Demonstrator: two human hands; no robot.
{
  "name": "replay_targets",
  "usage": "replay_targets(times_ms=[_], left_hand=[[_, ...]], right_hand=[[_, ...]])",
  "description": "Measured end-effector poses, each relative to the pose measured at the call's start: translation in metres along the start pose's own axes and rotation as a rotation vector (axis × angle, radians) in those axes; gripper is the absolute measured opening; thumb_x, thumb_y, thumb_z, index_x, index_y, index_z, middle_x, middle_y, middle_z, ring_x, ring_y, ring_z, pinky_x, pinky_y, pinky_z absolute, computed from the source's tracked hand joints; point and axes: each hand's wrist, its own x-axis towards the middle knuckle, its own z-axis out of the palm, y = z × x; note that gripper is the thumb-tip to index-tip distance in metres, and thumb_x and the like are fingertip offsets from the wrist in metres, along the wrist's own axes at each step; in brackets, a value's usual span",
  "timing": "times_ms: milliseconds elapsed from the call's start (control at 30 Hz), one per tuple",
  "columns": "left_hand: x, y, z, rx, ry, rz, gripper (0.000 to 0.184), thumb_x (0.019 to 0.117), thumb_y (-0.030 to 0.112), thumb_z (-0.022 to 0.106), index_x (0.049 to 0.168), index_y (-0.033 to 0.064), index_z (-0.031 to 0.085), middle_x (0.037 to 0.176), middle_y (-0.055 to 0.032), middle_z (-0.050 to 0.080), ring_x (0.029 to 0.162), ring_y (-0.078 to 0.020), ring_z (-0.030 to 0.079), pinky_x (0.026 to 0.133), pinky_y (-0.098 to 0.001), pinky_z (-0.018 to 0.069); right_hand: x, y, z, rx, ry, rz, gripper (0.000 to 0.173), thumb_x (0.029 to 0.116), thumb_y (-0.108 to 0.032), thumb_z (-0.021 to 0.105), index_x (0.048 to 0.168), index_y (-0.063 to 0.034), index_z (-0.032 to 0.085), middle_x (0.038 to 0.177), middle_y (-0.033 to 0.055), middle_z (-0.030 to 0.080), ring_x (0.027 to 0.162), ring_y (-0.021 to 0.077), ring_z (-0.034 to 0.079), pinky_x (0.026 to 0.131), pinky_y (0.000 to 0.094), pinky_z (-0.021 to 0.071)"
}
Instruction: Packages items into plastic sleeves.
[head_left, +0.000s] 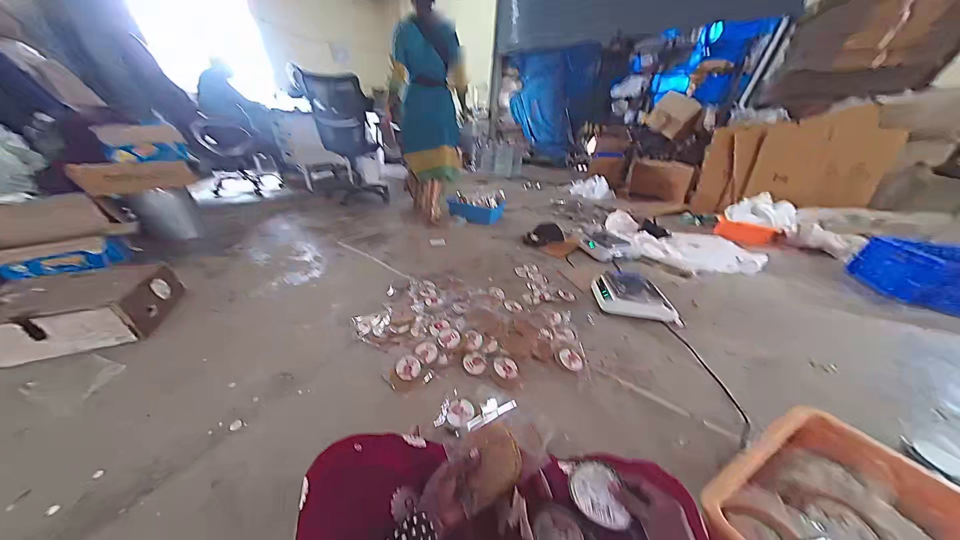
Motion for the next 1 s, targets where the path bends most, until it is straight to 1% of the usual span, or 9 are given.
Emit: replay_targets(times_ms=[100,200,333,400,533,633,733,833,1000], left_hand=[[-0.001,0.001,0.000,0.032,-0.038,-0.003,0.028,0.1065,0.014,0.046,0.133,0.0062,0.050,0.106,-0.0099,0.071,0.093,-0.0206,0.071,0.082,-0.0404,0.0607],[0.011,-0.006,-0.007,0.021,-0.055,0.004,0.033,0.1068,0.017,0.046,0.137,0.0042,0.047,0.114,-0.0131,0.069,0.101,-0.0238,0.070,0.088,-0.0436,0.0595],[0.010,-0.007,-0.001,-0.016,0.003,-0.030,0.030,0.1076,0.016,0.046,0.135,0.0029,0.050,0.113,-0.0152,0.070,0.102,-0.0258,0.070,0.089,-0.0451,0.0597],[0.008,-0.006,0.001,-0.016,-0.021,-0.054,0.030,0.1074,0.016,0.046,0.134,0.0032,0.051,0.112,-0.0142,0.070,0.101,-0.0248,0.071,0.089,-0.0439,0.0599],[0.012,-0.010,-0.003,-0.026,-0.087,-0.101,0.033,0.1076,0.016,0.047,0.136,0.0010,0.050,0.117,-0.0182,0.069,0.105,-0.0287,0.070,0.092,-0.0473,0.0586],[0.011,-0.010,-0.001,0.006,-0.099,-0.111,0.032,0.1076,0.017,0.047,0.134,0.0011,0.052,0.115,-0.0162,0.069,0.104,-0.0263,0.070,0.092,-0.0446,0.0588],[0.009,-0.010,0.002,0.010,-0.087,-0.115,0.026,0.1083,0.016,0.045,0.127,0.0023,0.057,0.107,-0.0121,0.072,0.097,-0.0215,0.072,0.087,-0.0393,0.0606],[0.008,-0.009,0.003,0.035,-0.124,-0.114,0.027,0.1091,0.018,0.043,0.128,0.0035,0.056,0.108,-0.0105,0.072,0.099,-0.0199,0.071,0.088,-0.0381,0.0602],[0.021,-0.020,-0.014,-0.010,-0.229,-0.132,0.034,0.1075,0.024,0.050,0.133,0.0017,0.055,0.115,-0.0139,0.070,0.104,-0.0242,0.071,0.093,-0.0438,0.0588]], right_hand=[[0.004,-0.017,-0.004,-0.066,0.038,-0.017,0.025,0.0945,-0.011,0.072,0.113,0.0048,0.070,0.092,0.0128,0.070,0.072,0.0150,0.062,0.066,0.0355,0.0543],[0.012,-0.030,-0.005,-0.076,0.059,-0.023,0.025,0.0935,-0.018,0.074,0.109,0.0005,0.070,0.091,0.0082,0.070,0.073,0.0113,0.063,0.065,0.0306,0.0537],[0.017,-0.039,0.004,0.085,0.113,-0.082,0.014,0.0884,-0.009,0.079,0.099,-0.0035,0.072,0.084,0.0033,0.072,0.072,0.0070,0.066,0.066,0.0244,0.0552],[0.022,-0.038,0.009,0.099,0.122,-0.132,0.016,0.0868,-0.007,0.080,0.100,-0.0041,0.073,0.085,0.0027,0.073,0.074,0.0069,0.067,0.070,0.0251,0.0574],[0.032,-0.036,0.018,0.090,0.121,-0.197,0.017,0.0861,-0.005,0.081,0.101,-0.0036,0.072,0.085,0.0022,0.072,0.074,0.0064,0.067,0.071,0.0251,0.0580],[0.032,-0.037,0.023,0.109,0.074,-0.232,0.017,0.0859,-0.003,0.080,0.101,-0.0042,0.071,0.085,0.0009,0.073,0.075,0.0055,0.068,0.072,0.0243,0.0587],[0.035,-0.033,0.028,0.129,0.001,-0.225,0.018,0.0854,-0.001,0.079,0.102,-0.0031,0.072,0.086,0.0017,0.074,0.075,0.0061,0.069,0.072,0.0245,0.0592],[0.037,-0.030,0.031,0.118,-0.037,-0.196,0.020,0.0853,-0.001,0.079,0.104,-0.0028,0.072,0.087,0.0025,0.074,0.075,0.0068,0.069,0.071,0.0258,0.0598],[0.037,-0.037,0.029,0.110,-0.017,-0.109,0.021,0.0863,-0.002,0.079,0.105,-0.0026,0.071,0.084,0.0023,0.074,0.073,0.0064,0.069,0.071,0.0242,0.0588]])
